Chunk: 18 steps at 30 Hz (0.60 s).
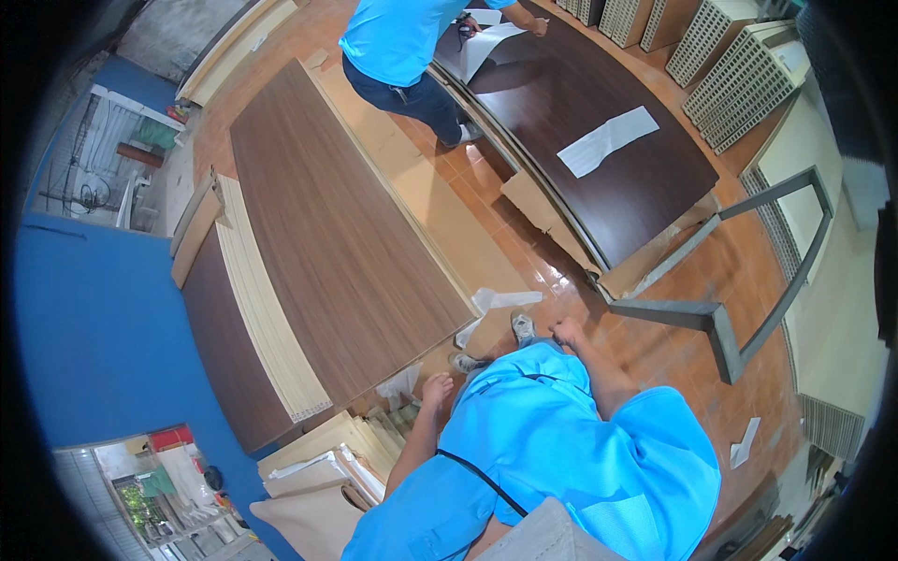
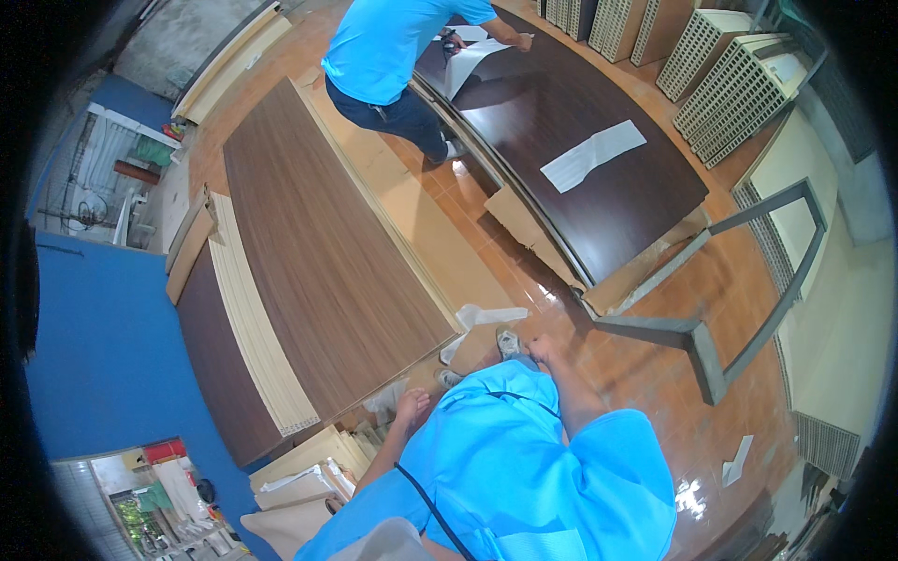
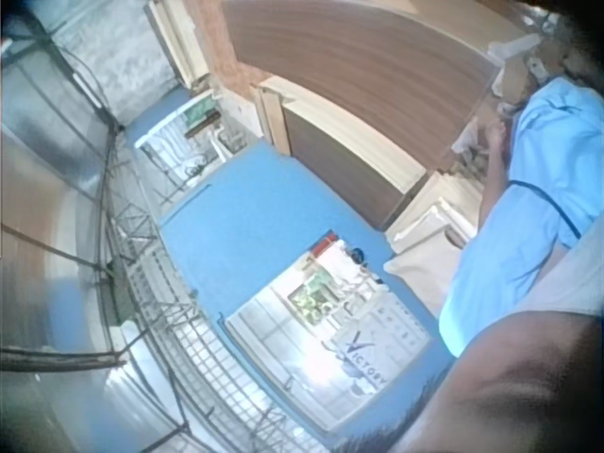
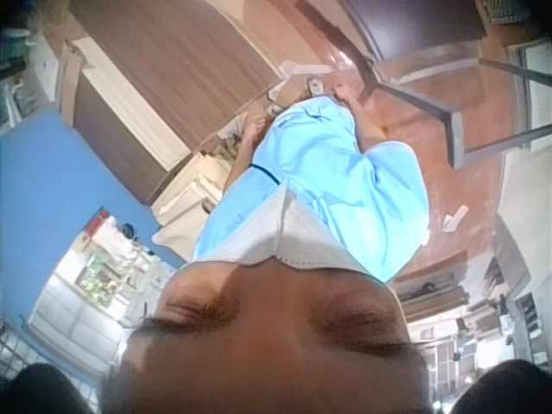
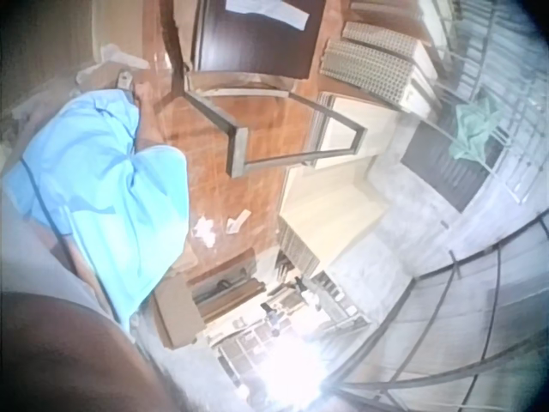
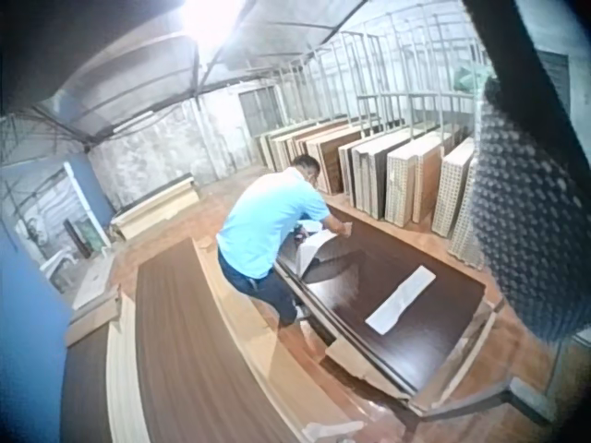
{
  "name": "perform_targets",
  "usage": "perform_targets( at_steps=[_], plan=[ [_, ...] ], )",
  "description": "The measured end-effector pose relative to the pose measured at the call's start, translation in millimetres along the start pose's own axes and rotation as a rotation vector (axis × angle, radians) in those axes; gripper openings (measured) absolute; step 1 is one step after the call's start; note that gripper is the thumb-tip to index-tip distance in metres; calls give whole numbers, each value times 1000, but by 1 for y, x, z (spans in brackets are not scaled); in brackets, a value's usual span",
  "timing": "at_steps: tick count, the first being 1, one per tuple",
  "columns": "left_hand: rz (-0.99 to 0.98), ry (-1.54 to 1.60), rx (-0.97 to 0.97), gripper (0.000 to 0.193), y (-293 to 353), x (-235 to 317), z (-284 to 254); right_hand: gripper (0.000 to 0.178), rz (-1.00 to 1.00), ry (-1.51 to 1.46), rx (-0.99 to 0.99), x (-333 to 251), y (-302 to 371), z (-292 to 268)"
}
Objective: The person lifts and stacks large wood panels and wrapped bundles in a workshop. They move panels from a rack, align them, and place them on the floor or on a cart, then handle wrapped bundles and a metal frame.
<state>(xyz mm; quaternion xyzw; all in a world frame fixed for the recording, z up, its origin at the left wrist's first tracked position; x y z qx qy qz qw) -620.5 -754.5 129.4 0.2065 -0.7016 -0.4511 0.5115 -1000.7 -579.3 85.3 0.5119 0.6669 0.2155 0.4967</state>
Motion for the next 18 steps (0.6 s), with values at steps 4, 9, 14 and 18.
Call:
perform_targets(
  at_steps=[4,9,14,18],
  plan=[
    [44,16,-43,20,-4,9,8,23,28,-106,-15,-4,-12,-4],
    [-6,17,-20,20,-7,13,10,22,43,-173,-71,-6,-17,-5],
    [13,-7,-20,23,-4,13,9,23,49,-137,-65,-11,-5,-7],
    [22,7,-12,26,-2,11,9,24,42,-121,-86,-17,1,-9]
  ],
)
Point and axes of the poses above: each hand's wrist, its own y-axis away from the middle knuckle, its own z-axis out of the palm, x = y × z, the point moved 4 cm from there along -y, towards the middle knuckle, and after that the axes turned 5 degrees about z, right-handed, at the moved point
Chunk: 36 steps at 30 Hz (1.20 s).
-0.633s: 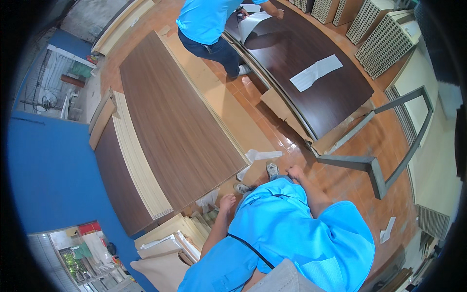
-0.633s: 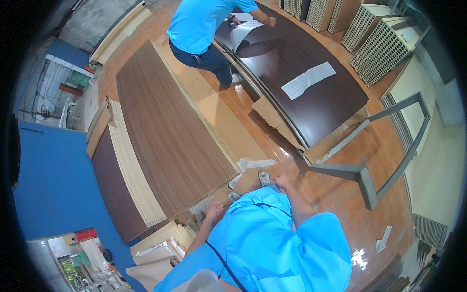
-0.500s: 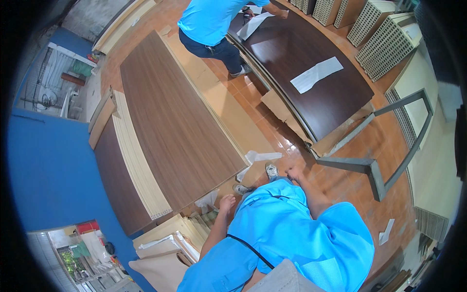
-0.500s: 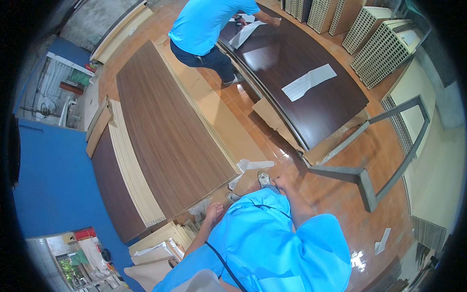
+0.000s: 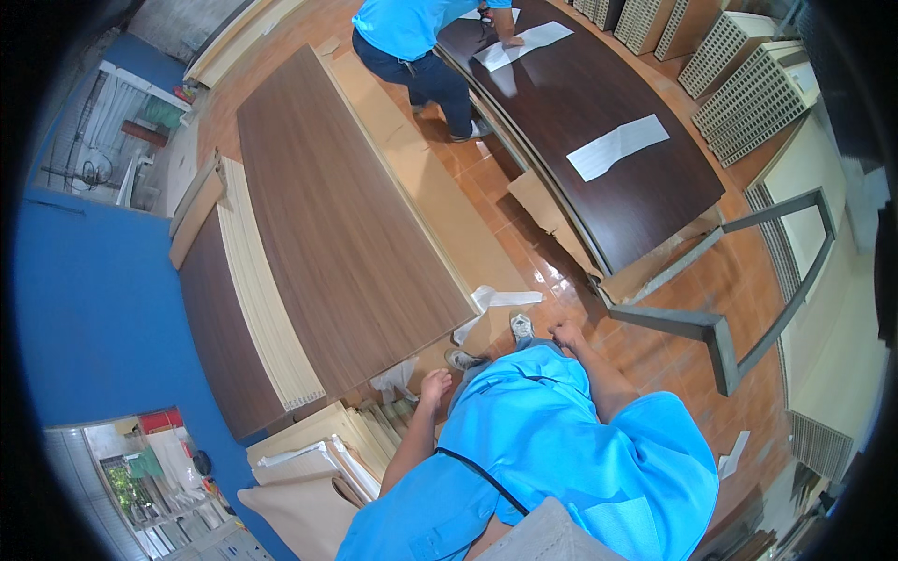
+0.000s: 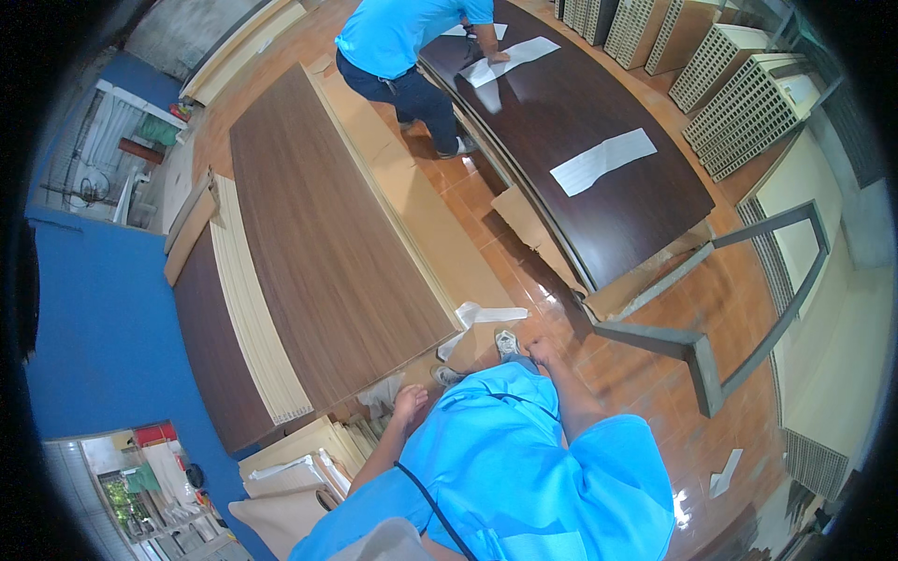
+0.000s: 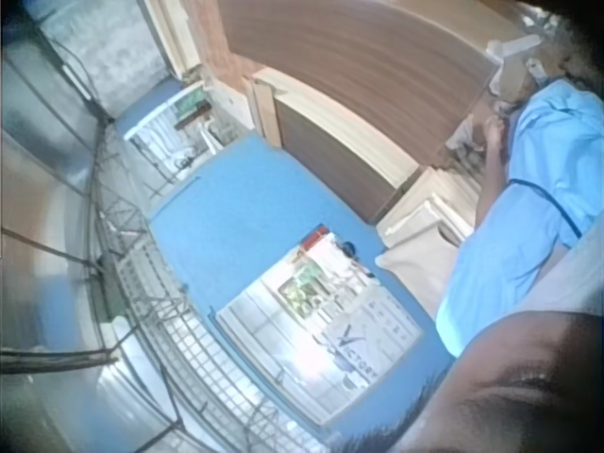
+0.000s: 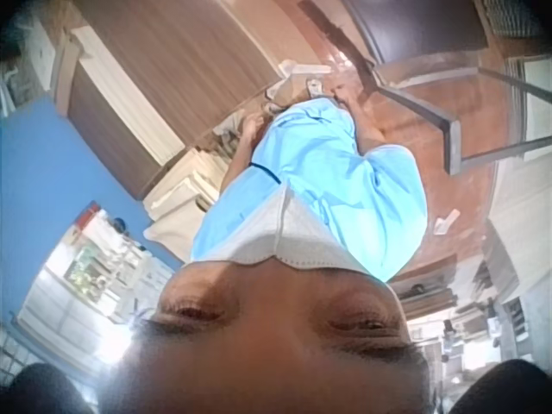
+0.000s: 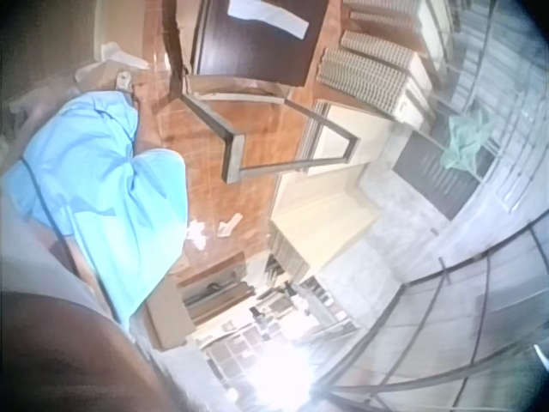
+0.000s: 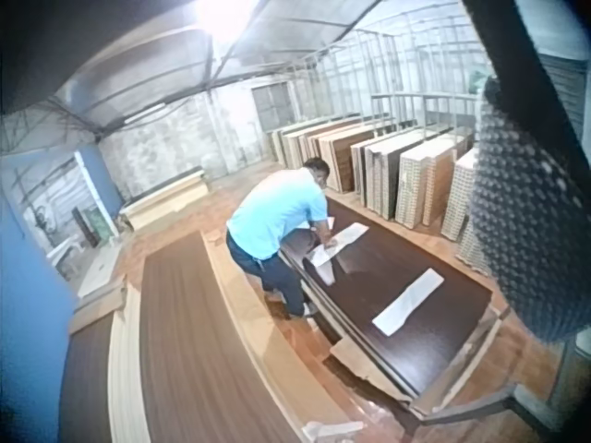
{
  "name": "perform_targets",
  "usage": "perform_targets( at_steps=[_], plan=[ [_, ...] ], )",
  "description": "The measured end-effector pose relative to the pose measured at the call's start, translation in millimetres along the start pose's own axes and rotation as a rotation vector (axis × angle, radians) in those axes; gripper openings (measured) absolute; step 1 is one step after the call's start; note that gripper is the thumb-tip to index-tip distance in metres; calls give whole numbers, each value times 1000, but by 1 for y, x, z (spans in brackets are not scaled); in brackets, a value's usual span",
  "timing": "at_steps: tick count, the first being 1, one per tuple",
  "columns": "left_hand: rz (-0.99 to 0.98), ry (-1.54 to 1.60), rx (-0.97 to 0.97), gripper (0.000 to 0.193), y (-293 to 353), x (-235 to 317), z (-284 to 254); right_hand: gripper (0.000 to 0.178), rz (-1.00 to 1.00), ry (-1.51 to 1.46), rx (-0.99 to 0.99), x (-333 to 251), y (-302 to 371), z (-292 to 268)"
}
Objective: The person lifts and stacks large wood panels and wrapped bundles in a workshop. They move panels from a rack, align them, and place them on the floor or on a cart, then handle wrapped bundles and a metal frame.
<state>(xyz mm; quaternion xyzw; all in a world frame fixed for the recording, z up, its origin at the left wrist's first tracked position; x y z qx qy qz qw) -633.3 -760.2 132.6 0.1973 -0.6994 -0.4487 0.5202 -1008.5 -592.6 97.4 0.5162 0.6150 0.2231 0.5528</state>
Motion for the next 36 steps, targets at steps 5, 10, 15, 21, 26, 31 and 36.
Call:
perform_targets(
  at_steps=[5,10,15,21,26,31,36],
  plan=[
    [15,8,9,28,-2,-6,-2,23,5,-31,-14,6,-10,4],
    [26,-47,-2,28,-3,-13,-5,22,25,39,-8,12,-22,7],
    [5,31,30,27,5,-18,-7,23,37,24,-69,7,-21,10],
    [75,146,69,22,16,-19,-17,22,53,120,-107,2,-31,20],
    [-68,223,35,13,18,-29,-34,21,44,161,-129,-27,-44,33],
    [-89,273,45,12,10,-26,-65,21,-2,142,-83,-83,-36,58],
    [-52,258,101,13,-7,-10,-112,27,-65,191,-84,-116,-37,115]
  ],
)
Point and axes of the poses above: each hand's wrist, its own y-axis away from the middle knuckle, its own z-axis out of the palm, x = y × z, the point moved 4 cm from there along -y, towards the middle knuckle, and after that the axes turned 5 degrees about z, right-handed, at the moved point
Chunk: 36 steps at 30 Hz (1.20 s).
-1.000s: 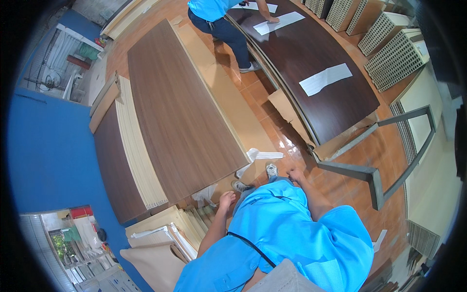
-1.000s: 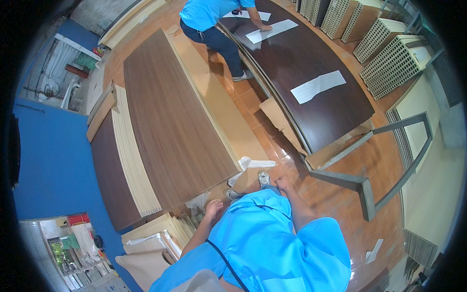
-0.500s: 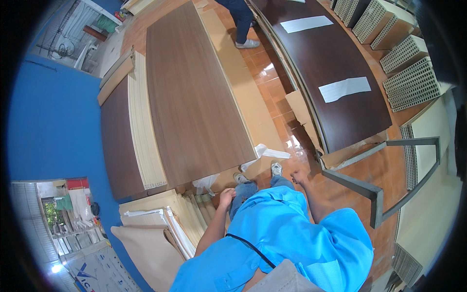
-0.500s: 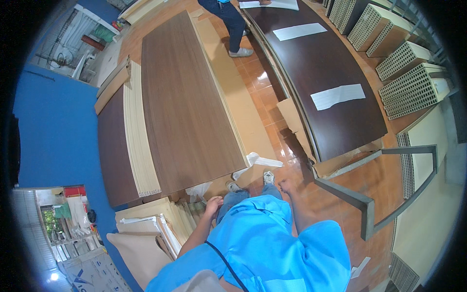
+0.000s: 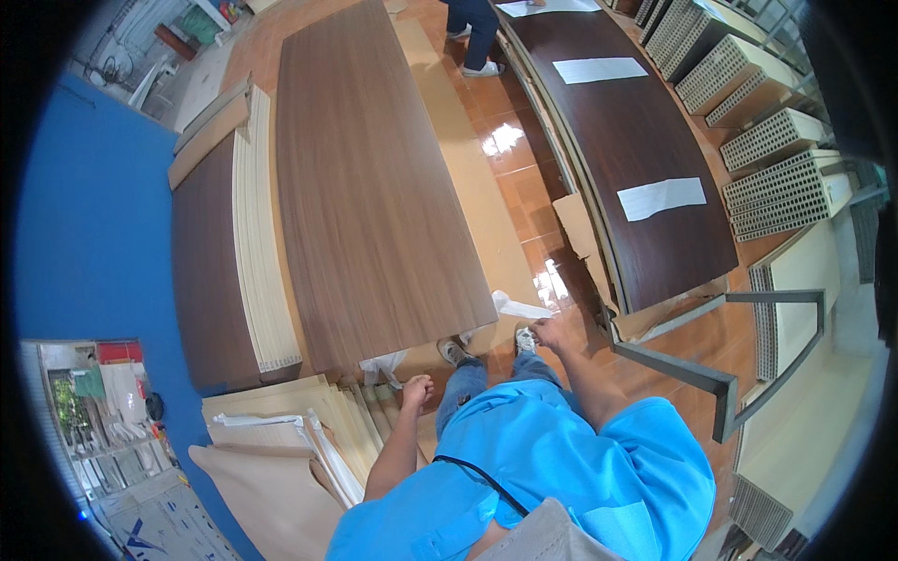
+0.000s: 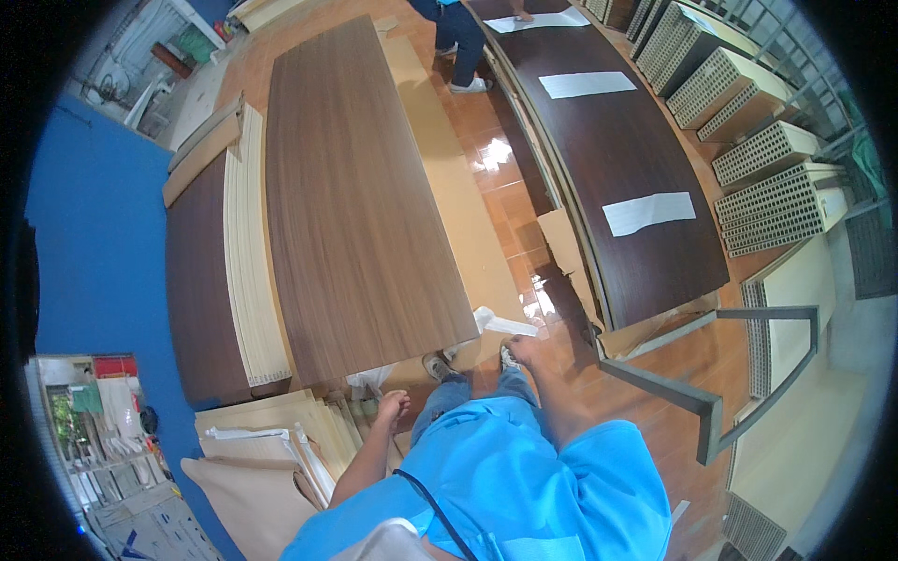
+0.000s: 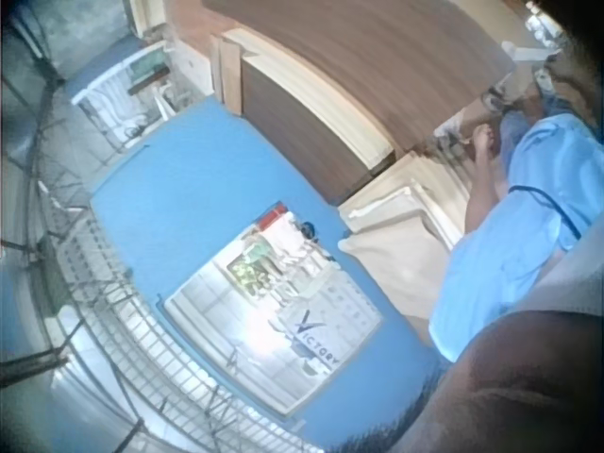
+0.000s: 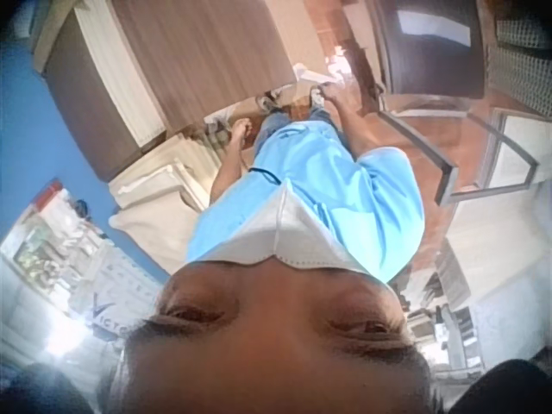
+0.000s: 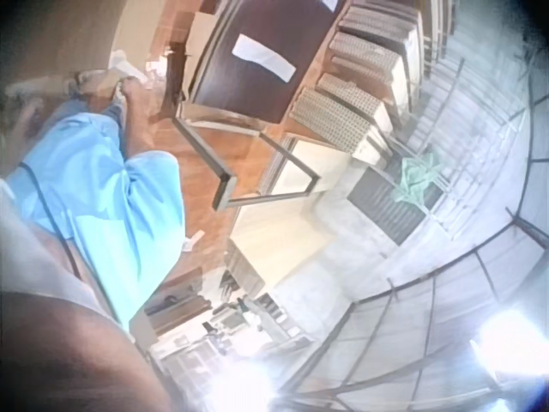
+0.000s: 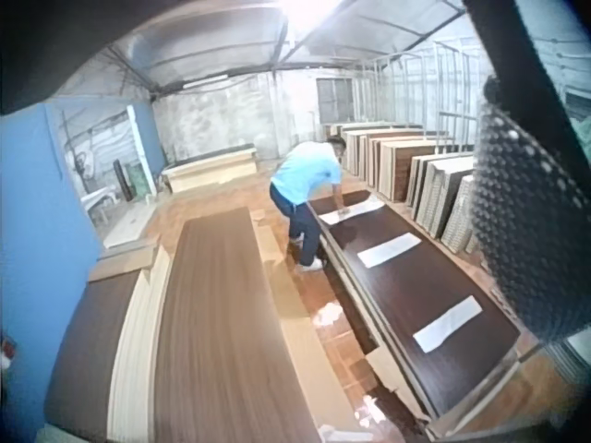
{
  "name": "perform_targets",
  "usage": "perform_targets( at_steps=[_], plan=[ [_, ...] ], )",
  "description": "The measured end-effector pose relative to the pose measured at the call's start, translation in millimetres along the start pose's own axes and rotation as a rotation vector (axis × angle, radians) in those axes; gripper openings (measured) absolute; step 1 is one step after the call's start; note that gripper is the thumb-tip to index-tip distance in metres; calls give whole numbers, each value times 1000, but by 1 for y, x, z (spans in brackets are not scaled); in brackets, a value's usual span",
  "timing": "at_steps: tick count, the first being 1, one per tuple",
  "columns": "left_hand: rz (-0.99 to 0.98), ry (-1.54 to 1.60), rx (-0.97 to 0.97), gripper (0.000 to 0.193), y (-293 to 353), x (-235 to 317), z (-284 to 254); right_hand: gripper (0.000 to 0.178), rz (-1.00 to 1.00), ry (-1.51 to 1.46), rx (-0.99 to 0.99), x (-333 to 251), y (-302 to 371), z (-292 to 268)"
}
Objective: The person lifts and stacks large wood panels and wrapped bundles in a workshop. They move panels from a rack, align them, and place them on the floor or on a cart, then handle wrapped bundles and a metal frame.
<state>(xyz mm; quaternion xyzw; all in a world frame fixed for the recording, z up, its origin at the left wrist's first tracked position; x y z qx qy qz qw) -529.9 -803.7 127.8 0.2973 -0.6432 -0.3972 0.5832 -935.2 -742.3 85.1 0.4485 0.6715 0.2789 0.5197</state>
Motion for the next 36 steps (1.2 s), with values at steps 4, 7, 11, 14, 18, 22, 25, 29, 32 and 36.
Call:
perform_targets(
  at_steps=[4,7,11,14,18,22,25,29,32,36],
  plan=[
    [31,-33,16,16,-14,22,-23,33,-90,198,-24,-11,-10,43],
    [37,-19,67,19,-19,33,-31,36,-101,254,-92,-19,-9,66],
    [14,1,82,21,-21,36,-34,36,-186,385,-120,-42,7,81],
    [-7,-5,90,21,-22,29,-35,35,-93,282,-93,-60,19,78],
    [-47,8,62,18,-23,10,-34,35,-76,214,-64,-74,24,67],
    [-41,40,47,16,-19,-3,-25,34,-75,167,-82,-55,1,55],
    [-37,26,87,16,-13,-6,-14,32,-49,200,-49,-18,-32,47],
    [46,180,35,20,-4,-7,4,29,-169,352,-58,30,-70,42],
    [18,272,100,26,1,-19,1,27,-63,474,-190,54,-65,47],
    [-109,336,172,25,-22,-47,-22,26,50,411,-162,26,-48,52]
  ],
)
Point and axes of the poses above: each hand's wrist, its own y-axis away from the middle knuckle, its own z-axis out of the palm, x = y × z, the point moved 4 cm from there along -y, towards the middle knuckle, and after that the axes turned 5 degrees about z, right-handed, at the moved point
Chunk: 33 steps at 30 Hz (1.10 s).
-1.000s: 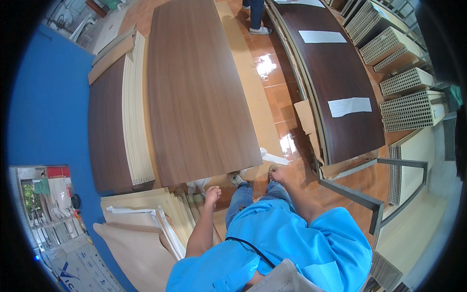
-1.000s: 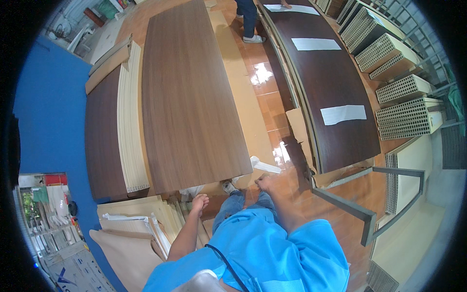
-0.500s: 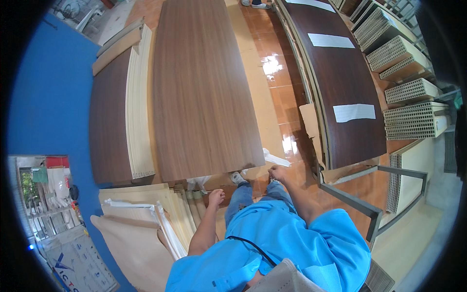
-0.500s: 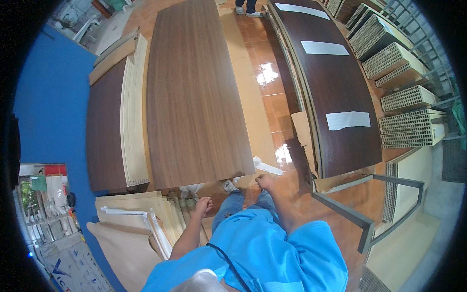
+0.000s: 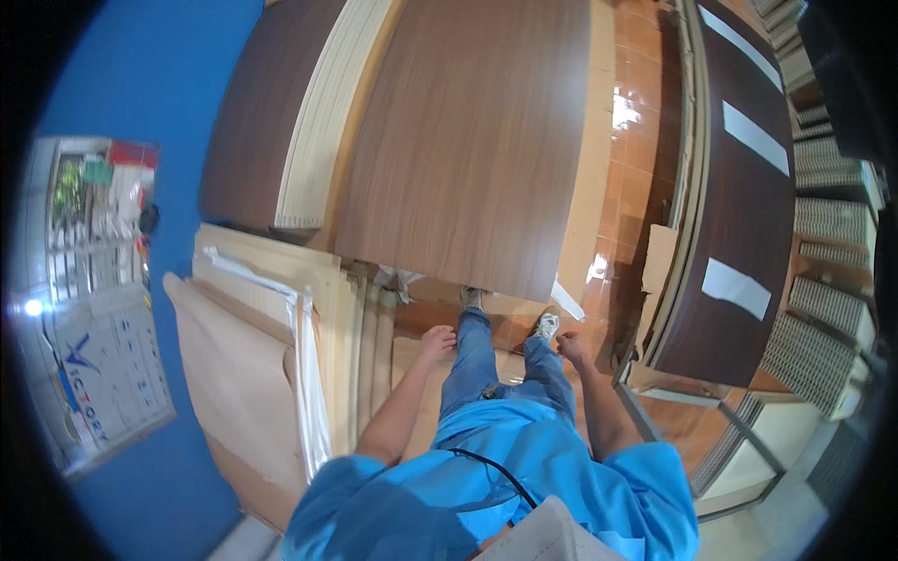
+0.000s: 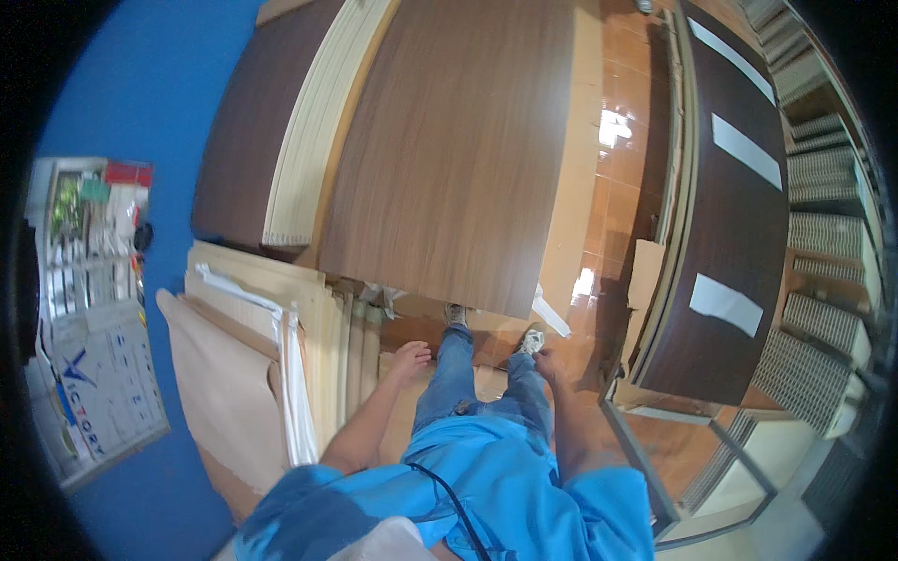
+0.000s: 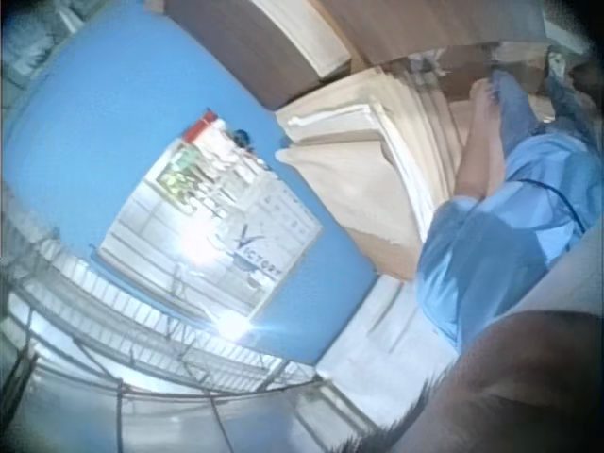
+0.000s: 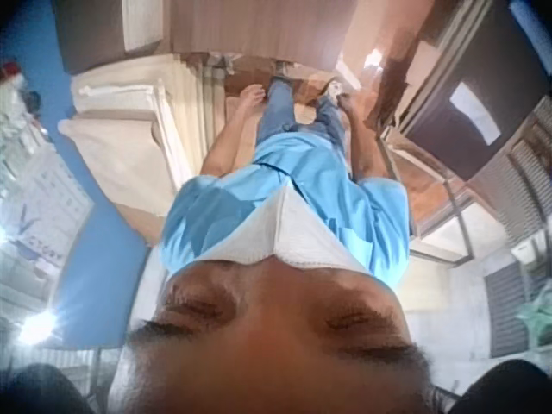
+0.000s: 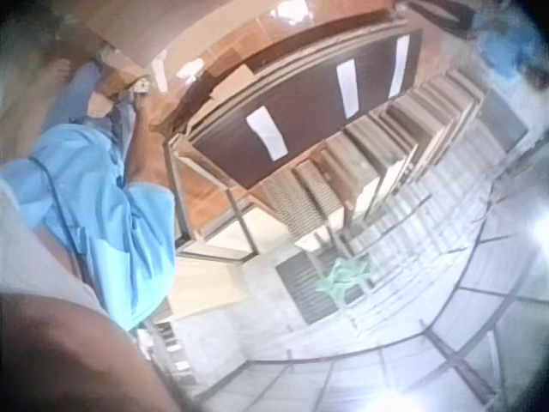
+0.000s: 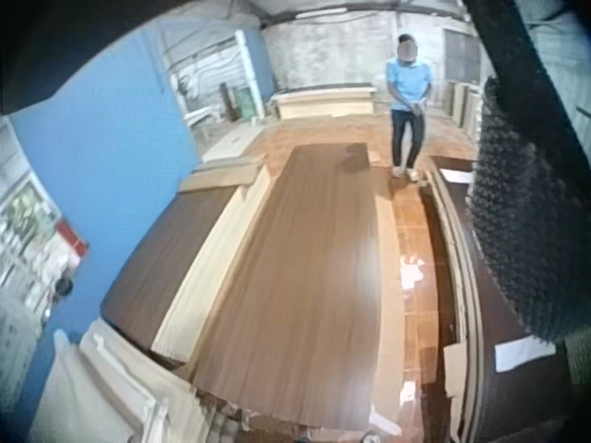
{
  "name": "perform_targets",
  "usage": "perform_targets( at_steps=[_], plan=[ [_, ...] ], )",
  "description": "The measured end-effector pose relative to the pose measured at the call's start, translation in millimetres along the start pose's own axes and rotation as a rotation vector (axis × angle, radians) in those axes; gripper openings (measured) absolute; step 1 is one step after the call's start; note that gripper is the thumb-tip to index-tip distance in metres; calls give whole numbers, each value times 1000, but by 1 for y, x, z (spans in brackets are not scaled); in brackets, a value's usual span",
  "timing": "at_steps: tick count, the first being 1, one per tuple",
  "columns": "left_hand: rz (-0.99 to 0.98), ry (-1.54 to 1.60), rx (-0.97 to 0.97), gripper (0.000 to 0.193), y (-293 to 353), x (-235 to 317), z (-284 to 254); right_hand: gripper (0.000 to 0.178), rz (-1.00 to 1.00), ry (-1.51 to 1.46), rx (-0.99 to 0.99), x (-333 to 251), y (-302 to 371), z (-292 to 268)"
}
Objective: The person lifts and stacks large wood panels and wrapped bundles in a workshop. They move panels from a rack, align them, and place them on the floor or on a cart, then handle wrapped bundles and a metal frame.
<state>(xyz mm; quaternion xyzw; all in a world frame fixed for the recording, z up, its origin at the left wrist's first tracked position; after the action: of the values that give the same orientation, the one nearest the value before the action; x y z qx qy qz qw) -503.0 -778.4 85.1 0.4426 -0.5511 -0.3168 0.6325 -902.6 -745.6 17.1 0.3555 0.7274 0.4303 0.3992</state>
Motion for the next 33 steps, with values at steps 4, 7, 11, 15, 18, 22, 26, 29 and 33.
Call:
perform_targets(
  at_steps=[4,7,11,15,18,22,26,29,33],
  plan=[
    [-306,-2,128,25,-68,-10,-40,26,135,-318,-53,-55,0,12],
    [-152,209,133,33,-142,8,-72,28,190,-462,-80,-80,-25,54],
    [-116,456,205,46,-210,26,-117,32,364,-602,-175,-92,-79,123],
    [-168,633,287,75,-254,53,-139,45,530,-1019,-126,-112,-129,168],
    [-201,718,380,86,-271,71,-143,51,648,-1246,-62,-128,-147,182],
    [-282,746,397,95,-283,86,-139,52,536,-1449,-118,-148,-155,186],
    [-265,706,290,98,-294,94,-131,58,557,-1512,-64,-149,-156,191],
    [-325,689,393,88,-301,89,-131,57,613,-1518,-13,-145,-160,195],
    [-216,811,393,66,-314,84,-133,52,588,-1499,1,-139,-168,193]
  ],
)
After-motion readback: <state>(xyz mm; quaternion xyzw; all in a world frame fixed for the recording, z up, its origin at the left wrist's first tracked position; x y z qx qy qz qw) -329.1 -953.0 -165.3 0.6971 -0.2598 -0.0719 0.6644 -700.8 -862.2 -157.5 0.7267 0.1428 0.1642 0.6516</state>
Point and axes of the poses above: each hand's wrist, its own y-axis away from the middle knuckle, its own z-axis out of the palm, x = y × z, the point moved 4 cm from there along -y, towards the middle knuckle, and after that the axes turned 5 degrees about z, right-handed, at the moved point
